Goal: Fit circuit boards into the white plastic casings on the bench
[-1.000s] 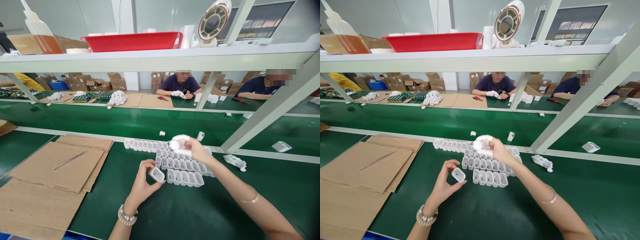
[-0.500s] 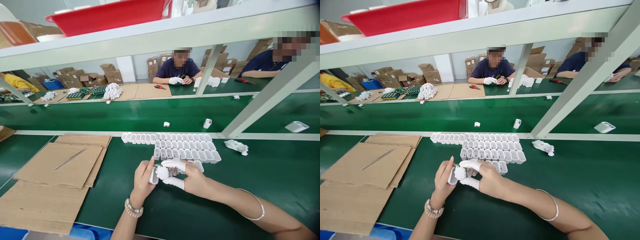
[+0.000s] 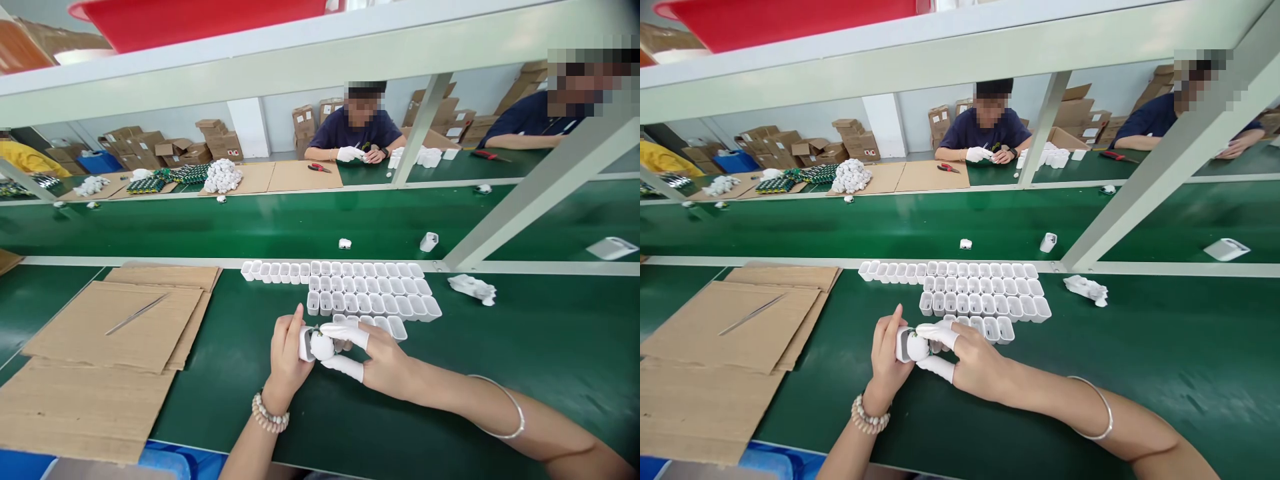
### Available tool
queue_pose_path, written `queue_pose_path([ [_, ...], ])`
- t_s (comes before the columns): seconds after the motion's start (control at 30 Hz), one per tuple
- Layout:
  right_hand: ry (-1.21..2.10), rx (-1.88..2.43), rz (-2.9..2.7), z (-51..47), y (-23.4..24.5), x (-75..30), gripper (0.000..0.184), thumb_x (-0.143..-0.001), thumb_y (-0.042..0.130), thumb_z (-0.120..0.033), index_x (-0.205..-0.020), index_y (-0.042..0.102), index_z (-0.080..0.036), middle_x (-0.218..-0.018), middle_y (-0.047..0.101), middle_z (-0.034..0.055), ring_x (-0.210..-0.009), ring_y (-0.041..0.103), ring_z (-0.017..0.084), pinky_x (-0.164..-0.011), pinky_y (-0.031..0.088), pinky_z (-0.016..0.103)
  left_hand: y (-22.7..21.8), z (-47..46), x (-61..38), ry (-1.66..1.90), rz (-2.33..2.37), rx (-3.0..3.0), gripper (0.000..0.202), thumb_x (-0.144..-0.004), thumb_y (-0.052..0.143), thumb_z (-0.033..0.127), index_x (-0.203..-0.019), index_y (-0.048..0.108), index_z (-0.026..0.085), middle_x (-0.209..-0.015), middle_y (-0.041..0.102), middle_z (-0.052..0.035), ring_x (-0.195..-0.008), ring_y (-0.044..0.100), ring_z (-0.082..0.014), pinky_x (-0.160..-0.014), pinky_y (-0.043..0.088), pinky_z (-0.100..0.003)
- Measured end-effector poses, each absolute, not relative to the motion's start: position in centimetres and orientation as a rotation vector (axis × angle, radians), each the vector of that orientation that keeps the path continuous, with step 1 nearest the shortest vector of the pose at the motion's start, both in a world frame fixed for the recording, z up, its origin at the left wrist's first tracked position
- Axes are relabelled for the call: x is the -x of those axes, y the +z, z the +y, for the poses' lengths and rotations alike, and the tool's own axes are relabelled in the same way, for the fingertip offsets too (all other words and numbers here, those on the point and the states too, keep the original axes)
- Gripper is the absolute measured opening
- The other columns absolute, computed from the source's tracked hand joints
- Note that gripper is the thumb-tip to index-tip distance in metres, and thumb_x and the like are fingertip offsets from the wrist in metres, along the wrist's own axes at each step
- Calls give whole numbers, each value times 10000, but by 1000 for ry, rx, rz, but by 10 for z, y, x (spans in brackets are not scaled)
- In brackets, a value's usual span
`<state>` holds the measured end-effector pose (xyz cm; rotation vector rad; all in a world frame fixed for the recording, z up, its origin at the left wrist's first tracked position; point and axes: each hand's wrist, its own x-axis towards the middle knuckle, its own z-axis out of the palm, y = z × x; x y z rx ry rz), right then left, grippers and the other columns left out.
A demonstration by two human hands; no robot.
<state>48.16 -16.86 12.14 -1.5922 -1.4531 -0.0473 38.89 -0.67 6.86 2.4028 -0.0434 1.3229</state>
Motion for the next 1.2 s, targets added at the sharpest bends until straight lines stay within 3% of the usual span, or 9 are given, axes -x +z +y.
queue_pose_path([
  [0.3,-93,1660,-1440,-169,128,-474,448,-941,545,-266,-1374,432,-258,-764,552,15,-650,548,152,-590,510,278,72,-11,-389,1300,50,-2427,719,-851,558,131,-1493,239,195,-892,552,-80,-804,544,-184,-674,521,-301],
  [0.77,-101,1737,-1396,-171,126,-473,392,-940,551,-303,-1321,488,-236,-779,586,27,-641,548,156,-582,497,288,70,-11,-388,1270,84,-2429,712,-832,555,67,-1478,275,172,-919,540,-84,-815,533,-180,-679,511,-298],
  [1.2,-86,1674,-1446,-168,130,-476,437,-947,539,-286,-1373,449,-247,-770,577,27,-636,547,151,-568,502,281,72,-12,-387,1244,75,-2429,704,-850,553,114,-1483,261,206,-905,549,-73,-807,540,-186,-673,511,-304],
])
